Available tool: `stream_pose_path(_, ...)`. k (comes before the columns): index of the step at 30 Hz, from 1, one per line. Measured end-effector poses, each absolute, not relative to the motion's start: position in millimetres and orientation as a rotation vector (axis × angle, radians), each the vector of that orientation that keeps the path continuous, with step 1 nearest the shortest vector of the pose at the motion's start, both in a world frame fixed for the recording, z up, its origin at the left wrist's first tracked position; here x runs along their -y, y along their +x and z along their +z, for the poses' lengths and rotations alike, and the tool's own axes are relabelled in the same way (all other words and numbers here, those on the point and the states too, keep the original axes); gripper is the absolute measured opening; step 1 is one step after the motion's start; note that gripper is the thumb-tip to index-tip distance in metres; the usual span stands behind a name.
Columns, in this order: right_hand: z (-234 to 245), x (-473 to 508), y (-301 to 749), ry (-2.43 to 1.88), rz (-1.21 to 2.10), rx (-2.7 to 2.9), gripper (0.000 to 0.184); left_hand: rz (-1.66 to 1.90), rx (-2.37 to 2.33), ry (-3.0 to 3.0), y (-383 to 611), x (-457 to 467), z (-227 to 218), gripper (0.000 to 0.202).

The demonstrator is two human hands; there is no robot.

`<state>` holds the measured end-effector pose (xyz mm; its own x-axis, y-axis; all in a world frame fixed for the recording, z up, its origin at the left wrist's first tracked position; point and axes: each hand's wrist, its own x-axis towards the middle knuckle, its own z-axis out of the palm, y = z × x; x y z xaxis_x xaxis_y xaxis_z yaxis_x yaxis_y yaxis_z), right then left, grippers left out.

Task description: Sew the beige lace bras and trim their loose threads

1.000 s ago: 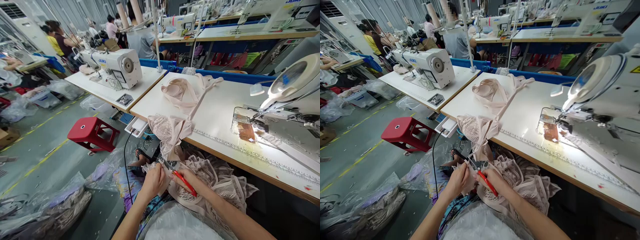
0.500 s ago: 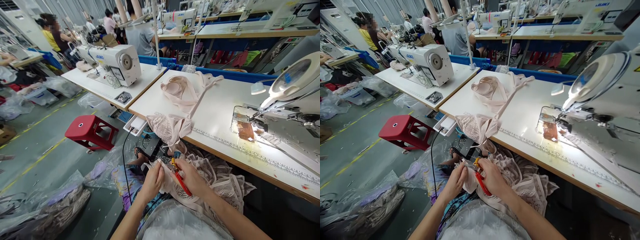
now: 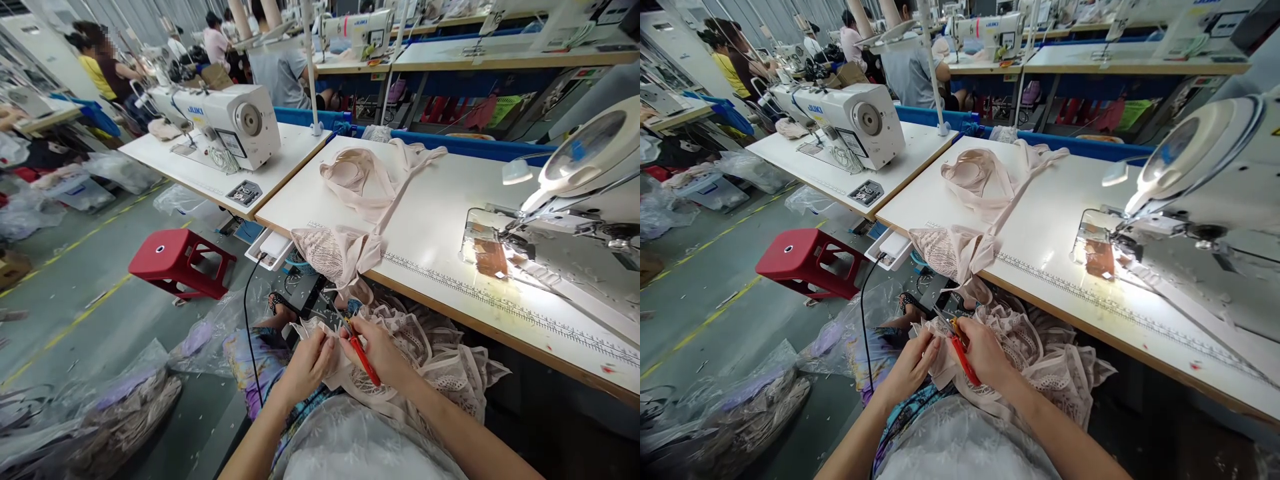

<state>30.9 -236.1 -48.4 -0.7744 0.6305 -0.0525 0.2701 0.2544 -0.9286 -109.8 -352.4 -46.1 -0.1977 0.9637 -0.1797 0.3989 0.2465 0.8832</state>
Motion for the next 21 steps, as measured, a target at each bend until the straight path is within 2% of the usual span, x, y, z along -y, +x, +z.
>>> stream_pose_path(6,-50,240,30,-0.855,1.537,2.173,0.014,0.977,-1.740,1.240,-109,350,-48,0.030)
stream_pose_path(10,-50,234,36,-0.831,1.680,2.078,0.015,1.035,-1.768,1.253,-110,354,-51,0.033)
stream_pose_path(16,-48,213,55,-0.666,1.882,1.864,0.017,1.262,-1.778,1.293,-113,367,-56,0.040)
stream_pose_path(21,-57,219,55,-0.714,1.931,1.839,0.021,1.464,-1.848,1.186,-110,370,-62,0.042)
